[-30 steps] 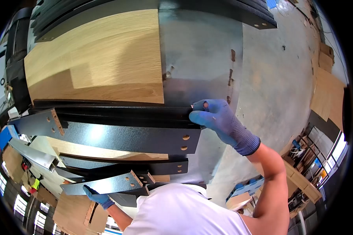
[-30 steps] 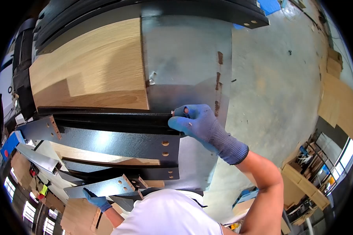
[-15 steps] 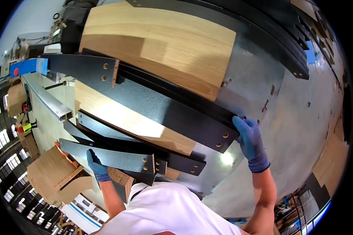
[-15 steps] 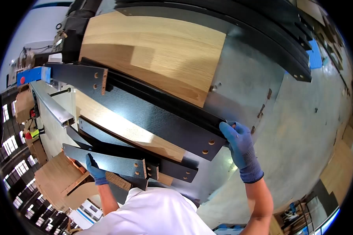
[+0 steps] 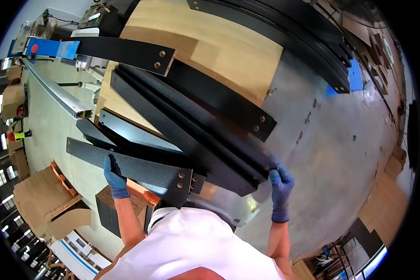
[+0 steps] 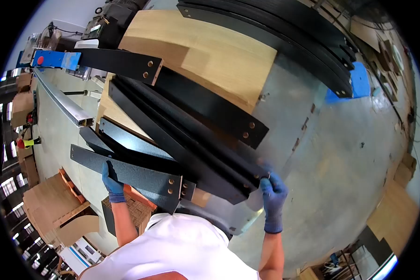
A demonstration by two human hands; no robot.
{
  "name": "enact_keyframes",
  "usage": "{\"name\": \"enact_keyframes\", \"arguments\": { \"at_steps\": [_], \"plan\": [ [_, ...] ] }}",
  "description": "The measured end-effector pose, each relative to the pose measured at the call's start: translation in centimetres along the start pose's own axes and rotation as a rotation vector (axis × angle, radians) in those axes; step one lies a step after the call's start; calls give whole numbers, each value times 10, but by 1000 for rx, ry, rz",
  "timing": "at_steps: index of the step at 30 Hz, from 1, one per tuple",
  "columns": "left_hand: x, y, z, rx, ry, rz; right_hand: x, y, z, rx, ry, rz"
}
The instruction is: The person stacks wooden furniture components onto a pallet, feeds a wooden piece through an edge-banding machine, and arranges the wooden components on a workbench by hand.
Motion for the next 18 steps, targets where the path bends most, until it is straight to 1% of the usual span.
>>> {"name": "enact_keyframes", "arguments": {
  "at_steps": [1, 3, 6, 9, 11, 13, 16, 17, 18],
  "plan": [
    [4, 1, -3, 27, -14, -19, -6, 3, 2, -15, 32, -36],
    [10, 4, -4, 75, -46, -50, -18, 4, -18, -15, 89, -95],
    [17, 3, -4, 57, -38, 0, -36, 7, -43, -17, 27, -186],
    [9, 2, -7, 14, -58, 54, -32, 11, 15, -241, 68, -258],
    [7, -7, -3, 3, -78, 119, -35, 18, 29, -416, 83, -357],
    [10, -4, -2, -8, -82, 114, -31, 22, 69, -594, 293, -328],
    [11, -3, -5, -5, -88, 73, -20, 25, 120, -762, 333, -276],
    [12, -5, -4, -36, -49, 87, -19, 28, 132, -774, 335, -274],
    [10, -5, -4, -23, -66, 69, -16, 31, 143, -784, 329, -267]
  ]
}}
Point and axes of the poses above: each hand's wrist, its own y-axis away from the middle knuckle, its own x-axis out of the palm, z = x × y, the point moved 7 cm from there along -y, towards the middle knuckle, and after that the axes turned 13 degrees about -x, right-handed, at the moved point
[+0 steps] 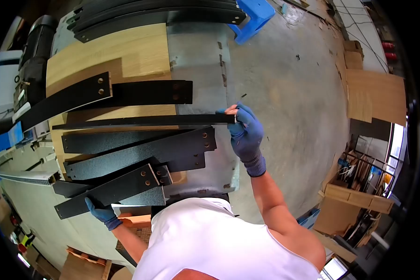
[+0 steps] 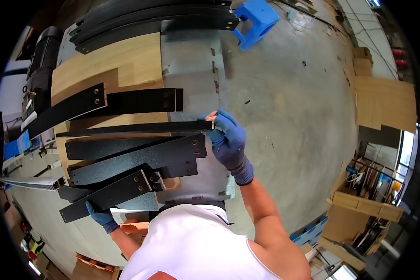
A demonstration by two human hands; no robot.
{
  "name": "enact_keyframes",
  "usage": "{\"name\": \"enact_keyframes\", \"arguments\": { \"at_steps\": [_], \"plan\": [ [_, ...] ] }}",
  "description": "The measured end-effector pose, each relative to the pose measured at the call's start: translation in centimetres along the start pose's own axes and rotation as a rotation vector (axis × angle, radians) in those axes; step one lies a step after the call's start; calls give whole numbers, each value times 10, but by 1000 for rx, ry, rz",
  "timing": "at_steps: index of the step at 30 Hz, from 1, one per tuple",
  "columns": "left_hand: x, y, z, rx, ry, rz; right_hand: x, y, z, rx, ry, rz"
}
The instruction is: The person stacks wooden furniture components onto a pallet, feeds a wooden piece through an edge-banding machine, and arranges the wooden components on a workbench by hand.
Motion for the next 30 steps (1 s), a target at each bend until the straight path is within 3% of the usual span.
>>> {"name": "enact_keyframes", "arguments": {
  "at_steps": [8, 17, 19, 22, 23, 25, 28, 29, 30],
  "plan": [
    [9, 3, -1, 2, -27, -8, -3, -7, 31, -83, -121, -53],
    [11, 4, 0, -20, 33, 28, -44, -74, 64, -167, -60, -551],
    [5, -1, 3, -34, 77, 62, -52, -97, 64, -14, 118, -656],
    [15, 6, 0, -22, 125, 70, -77, -120, 40, 112, 182, -624],
    [16, 8, 1, -26, 134, 68, -87, -123, 23, 129, 50, -645],
    [15, 7, 2, -29, 155, 65, -115, -136, 8, 43, 174, -578],
    [9, 6, 3, -24, 161, 39, -133, -146, -5, 98, 492, -635],
    [10, 6, 3, -19, 162, 39, -142, -145, -19, -94, 630, -536],
    [12, 8, 2, -16, 166, 41, -160, -138, -60, 49, 216, -676]
  ]
}}
Point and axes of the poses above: each hand's wrist, its own y-axis away from the middle knuckle, its own x-axis out of the palm, z = x × y, the point moved 7 cm from there along -y, towards the middle knuckle, and after that the axes turned 13 degrees about -x, right-handed, at the moved point
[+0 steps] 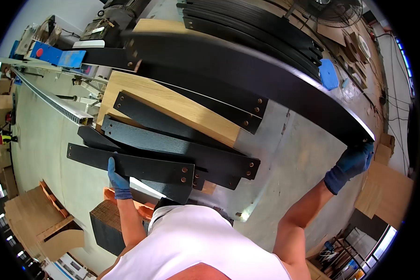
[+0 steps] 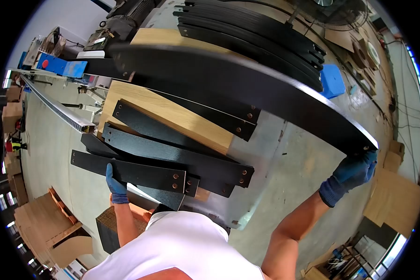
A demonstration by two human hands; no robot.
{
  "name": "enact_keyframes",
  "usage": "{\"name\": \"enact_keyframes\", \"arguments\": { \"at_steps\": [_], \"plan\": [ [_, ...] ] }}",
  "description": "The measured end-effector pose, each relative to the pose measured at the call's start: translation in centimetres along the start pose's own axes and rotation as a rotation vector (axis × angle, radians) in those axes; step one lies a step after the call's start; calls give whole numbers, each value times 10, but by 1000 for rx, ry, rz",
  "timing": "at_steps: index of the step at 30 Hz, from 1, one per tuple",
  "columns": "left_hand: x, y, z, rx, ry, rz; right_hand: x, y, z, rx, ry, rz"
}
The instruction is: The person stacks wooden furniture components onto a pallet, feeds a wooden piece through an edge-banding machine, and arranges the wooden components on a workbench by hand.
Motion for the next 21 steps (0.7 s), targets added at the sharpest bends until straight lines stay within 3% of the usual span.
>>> {"name": "enact_keyframes", "arguments": {
  "at_steps": [1, 3, 6, 9, 10, 16, 19, 21],
  "plan": [
    [1, 0, 0, 5, 1, -2, 8, 7, -21, 283, -336, -94],
    [3, 1, -1, 5, -10, -3, 22, 24, -35, 300, -327, -133],
    [4, 4, -2, 24, -25, -58, 60, 47, -47, 29, -7, 58],
    [2, 3, -3, 20, -60, -45, 111, 76, -90, 71, -82, 128],
    [1, 2, -3, 22, -72, -42, 128, 93, -122, 418, -250, 50],
    [-1, 0, -2, 10, -72, -52, 194, 150, -185, 732, -233, 108],
    [1, 2, -4, 70, -175, -168, 222, 165, -207, 725, -237, 242],
    [0, 0, -2, 56, -163, -102, 226, 154, -194, 329, 143, 518]
  ]
}}
Point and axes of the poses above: each hand's wrist, its own y-axis away from the middle knuckle, its own x-axis out of the palm, z = x × y, the point moved 7 cm from there along -y, towards the middle knuckle, and after that the axes turned 13 degrees about -x, right-handed, at the moved point
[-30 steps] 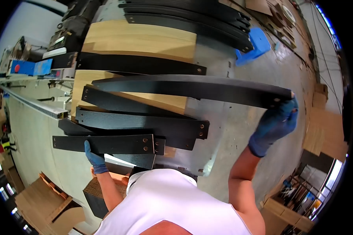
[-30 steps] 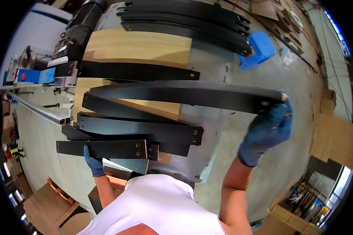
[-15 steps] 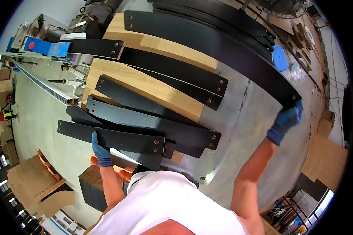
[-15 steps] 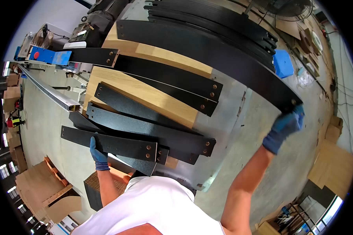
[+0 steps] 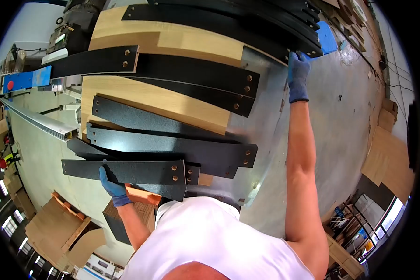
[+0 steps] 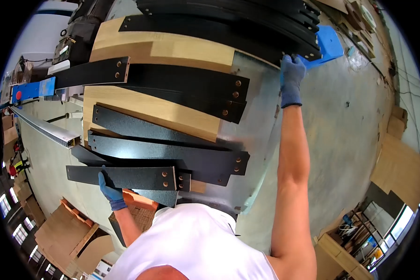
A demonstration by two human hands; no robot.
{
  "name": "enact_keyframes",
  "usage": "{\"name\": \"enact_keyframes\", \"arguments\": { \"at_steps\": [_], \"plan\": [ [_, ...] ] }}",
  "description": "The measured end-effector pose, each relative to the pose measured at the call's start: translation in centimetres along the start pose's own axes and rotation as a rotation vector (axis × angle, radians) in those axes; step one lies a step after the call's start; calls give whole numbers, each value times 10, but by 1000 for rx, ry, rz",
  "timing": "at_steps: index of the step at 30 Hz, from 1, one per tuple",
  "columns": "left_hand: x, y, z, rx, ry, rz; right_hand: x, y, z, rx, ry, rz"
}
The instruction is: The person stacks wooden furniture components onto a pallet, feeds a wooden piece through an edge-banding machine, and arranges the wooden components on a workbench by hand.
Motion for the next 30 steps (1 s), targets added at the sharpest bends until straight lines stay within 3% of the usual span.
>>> {"name": "enact_keyframes", "arguments": {
  "at_steps": [1, 4, 8, 11, 15, 18, 23, 25, 26, 28, 30],
  "plan": [
    [-1, -1, 0, -2, 7, 26, 5, 1, 16, -153, 241, 94],
    [0, 3, -3, 41, -34, -35, 10, 33, 64, -424, 282, 41],
    [-3, 4, -2, -29, 44, 2, 5, 71, 111, -474, 193, 80],
    [-2, 6, -4, 14, 15, -87, 31, 103, 145, -737, 135, 522],
    [-4, 11, -5, 20, -9, -247, 68, 123, 157, -545, 203, 933],
    [-14, -4, -3, 50, 6, 17, 78, 118, 155, -470, 260, 1051],
    [-18, 1, 2, -29, 61, -54, 75, 124, 161, -503, 222, 1094],
    [-22, -2, 4, -14, 75, -44, 68, 127, 168, -548, 220, 1027],
    [-27, -1, 3, -7, 48, -179, 59, 129, 182, -641, 245, 936],
    [-2, 12, -4, 26, 46, -122, 39, 136, 212, -823, 281, 736],
    [-6, 16, -4, 45, 17, -228, 22, 164, 225, -771, 152, 734]
  ]
}}
Point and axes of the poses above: each hand's wrist, its own y-axis away from the middle knuckle, its own x-axis out of the palm, z = x × y, the point moved 7 cm from there along -y, towards the middle knuckle, and after that the axes turned 13 degrees about -x, right-handed, at the moved point
